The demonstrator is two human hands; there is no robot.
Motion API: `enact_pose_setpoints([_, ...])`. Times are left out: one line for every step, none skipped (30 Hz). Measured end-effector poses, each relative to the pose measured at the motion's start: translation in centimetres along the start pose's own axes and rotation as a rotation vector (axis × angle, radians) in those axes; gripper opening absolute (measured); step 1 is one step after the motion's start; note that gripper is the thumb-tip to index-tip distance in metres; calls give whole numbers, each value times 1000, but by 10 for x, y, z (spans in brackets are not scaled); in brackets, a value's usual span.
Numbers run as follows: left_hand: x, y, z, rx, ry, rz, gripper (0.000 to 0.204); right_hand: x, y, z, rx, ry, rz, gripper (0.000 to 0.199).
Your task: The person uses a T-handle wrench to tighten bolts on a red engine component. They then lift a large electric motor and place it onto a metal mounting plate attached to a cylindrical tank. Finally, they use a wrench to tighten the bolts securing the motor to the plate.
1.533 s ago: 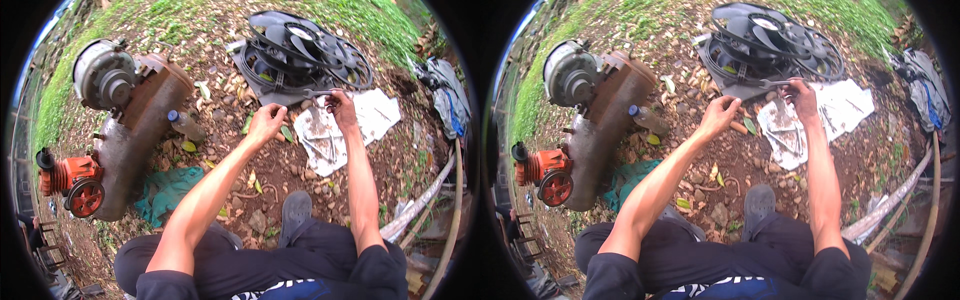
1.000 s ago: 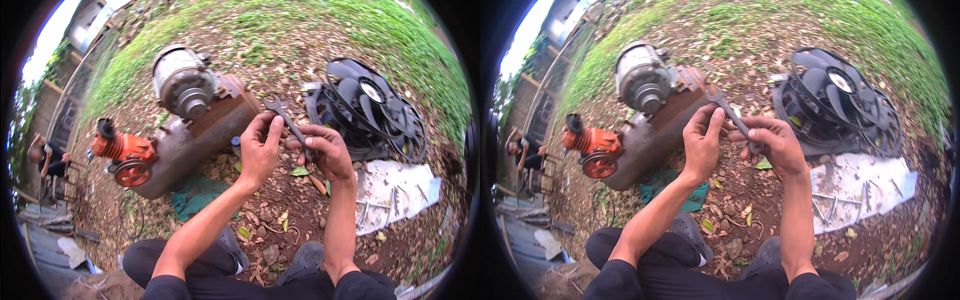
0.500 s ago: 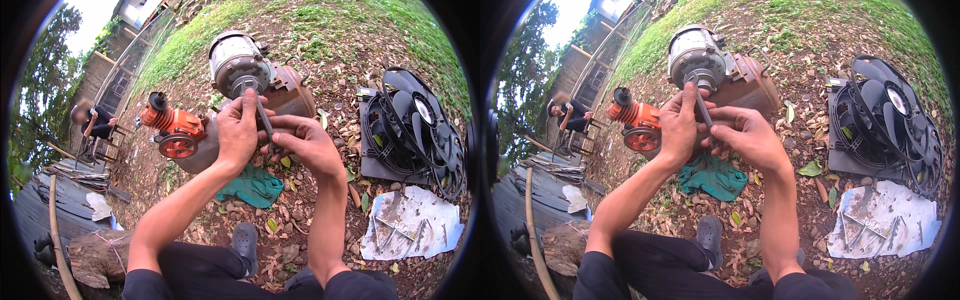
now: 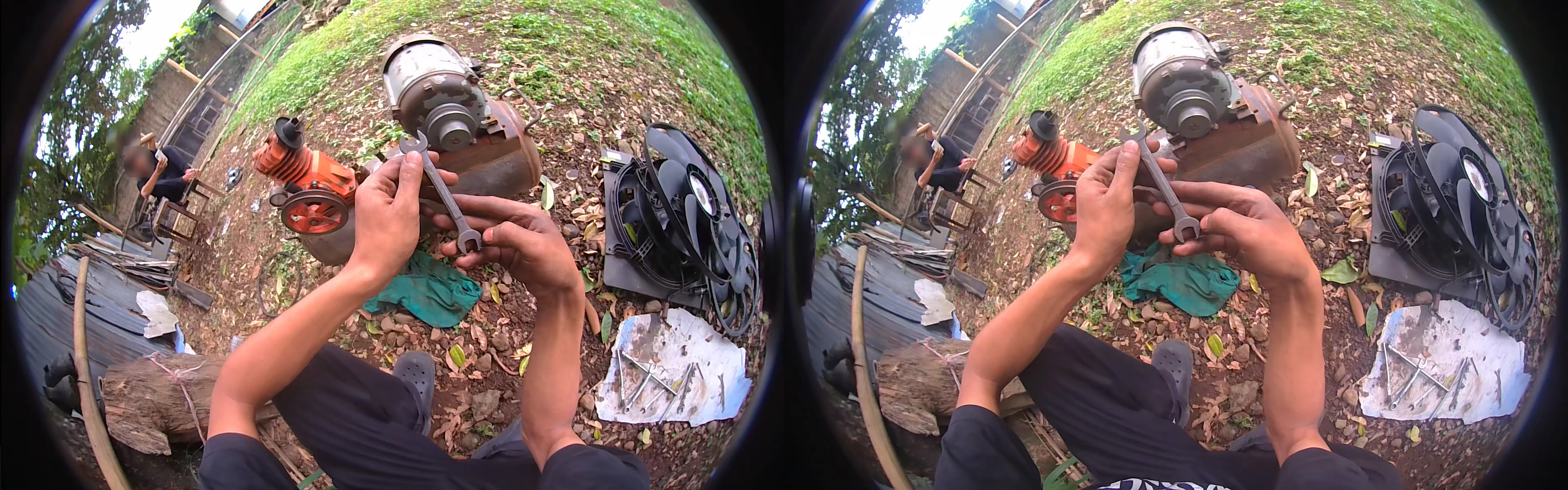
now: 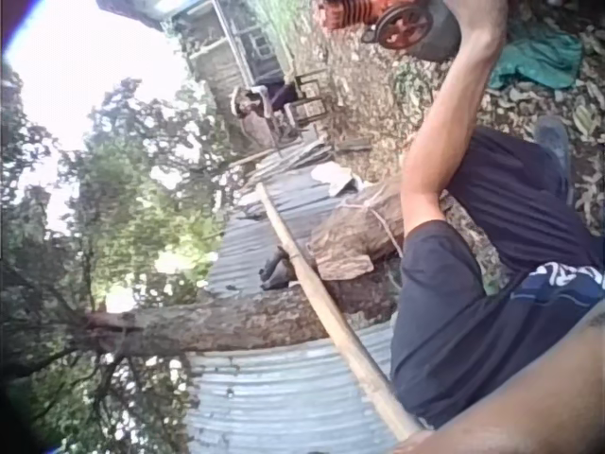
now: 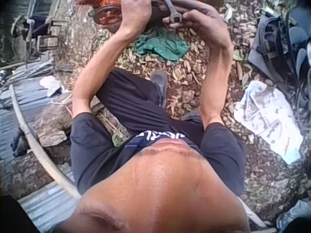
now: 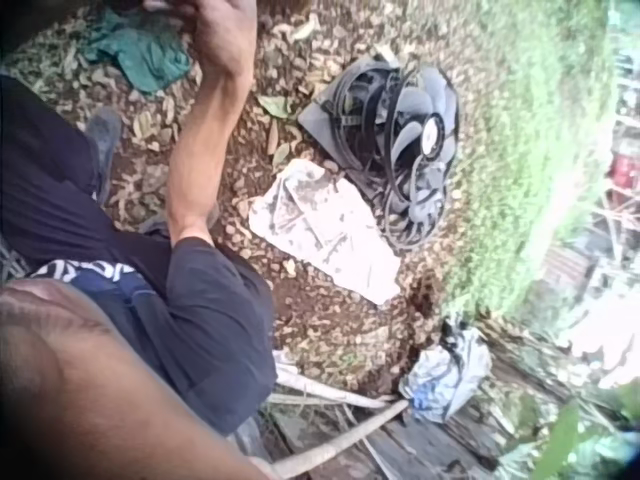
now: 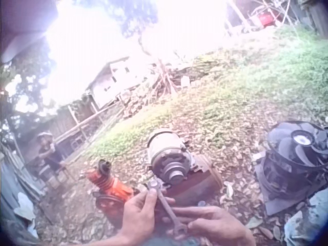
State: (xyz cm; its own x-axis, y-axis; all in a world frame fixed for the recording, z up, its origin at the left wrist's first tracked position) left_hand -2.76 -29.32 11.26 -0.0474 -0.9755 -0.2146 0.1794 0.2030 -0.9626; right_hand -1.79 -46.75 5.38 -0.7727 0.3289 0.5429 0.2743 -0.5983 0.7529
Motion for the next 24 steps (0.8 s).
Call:
enact_pose_setpoints([-2,-1,-2,-6,-2,-29,35,-1,-4,1,4,-4,4,52])
enact_pose_setpoints([-6,-1,-4,-12,-3,-59,34,0,-7,3,8,-9,8,50])
enact_pose_setpoints([-10,0,-3,-3,-6,-66,33,1,-10,5,14,-27,-15,49])
enact_pose_setpoints([-14,0,-2,6,-9,-69,32,3,-13,6,18,-43,-35,48])
enact_pose_setpoints([-18,1,-1,15,-11,-72,30,5,-15,9,20,-59,-56,48])
enact_pose_setpoints([-21,2,-1,43,-24,-78,30,7,-15,12,46,-101,-34,48])
enact_pose_setpoints([-24,4,0,70,-32,-87,29,8,-17,15,46,-135,-42,47])
enact_pose_setpoints([-27,6,0,97,-39,-96,29,9,-20,18,46,-170,-50,45])
enact_pose_setpoints([-31,7,-2,89,-29,-143,29,10,-22,21,46,-204,-58,44])
enact_pose_setpoints([-35,6,-3,85,-18,-191,29,11,-23,23,34,-252,-84,41])
enact_pose_setpoints([-40,6,-6,80,-7,-239,29,13,-25,24,22,-299,-109,38])
enact_pose_setpoints([-47,8,-8,56,15,-258,33,15,-26,26,10,-346,-134,35])
enact_pose_setpoints([-51,7,-12,50,29,-292,35,15,-30,26,-32,-367,-224,33])
enact_pose_setpoints([-55,5,-16,44,44,-325,37,13,-36,27,-74,-387,-314,31])
enact_pose_setpoints([-59,3,-21,38,57,-359,39,14,-39,27,-115,-405,-404,29])
enact_pose_setpoints([-66,2,-27,12,92,-358,48,18,-40,31,-156,-434,-419,27])
enact_pose_setpoints([-68,1,-35,-4,99,-429,50,24,-42,33,-182,-443,-483,28])
enact_pose_setpoints([-70,1,-44,-19,106,-501,51,31,-44,34,-207,-452,-547,28])
enact_pose_setpoints([-73,0,-52,-36,113,-568,53,37,-46,36,-235,-459,-606,29])
enact_pose_setpoints([-77,0,-58,-66,134,-618,57,42,-46,37,-273,-456,-734,29])
enact_pose_setpoints([-81,-2,-64,-82,130,-646,57,47,-46,39,-296,-467,-814,29])
enact_pose_setpoints([-86,-5,-71,-100,119,-670,56,53,-48,42,-318,-474,-887,29])
enact_pose_setpoints([-89,-8,-79,-119,107,-693,56,59,-50,44,-341,-481,-959,28])
enact_pose_setpoints([-93,-12,-86,-118,80,-647,52,65,-51,47,-349,-466,-952,29])
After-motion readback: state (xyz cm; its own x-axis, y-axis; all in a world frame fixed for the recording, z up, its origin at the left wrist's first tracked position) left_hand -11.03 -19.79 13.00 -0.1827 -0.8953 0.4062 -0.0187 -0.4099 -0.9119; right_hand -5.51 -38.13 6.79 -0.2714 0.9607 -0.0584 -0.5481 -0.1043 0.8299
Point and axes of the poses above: each hand's wrist, its own z-axis towards the middle knuckle, its own x-axis out of the palm, y = z × x, the point moved 1 cm from there along z, towards the middle knuckle, and after that the axes turned 12 degrees about y, right-handed, at the moved point
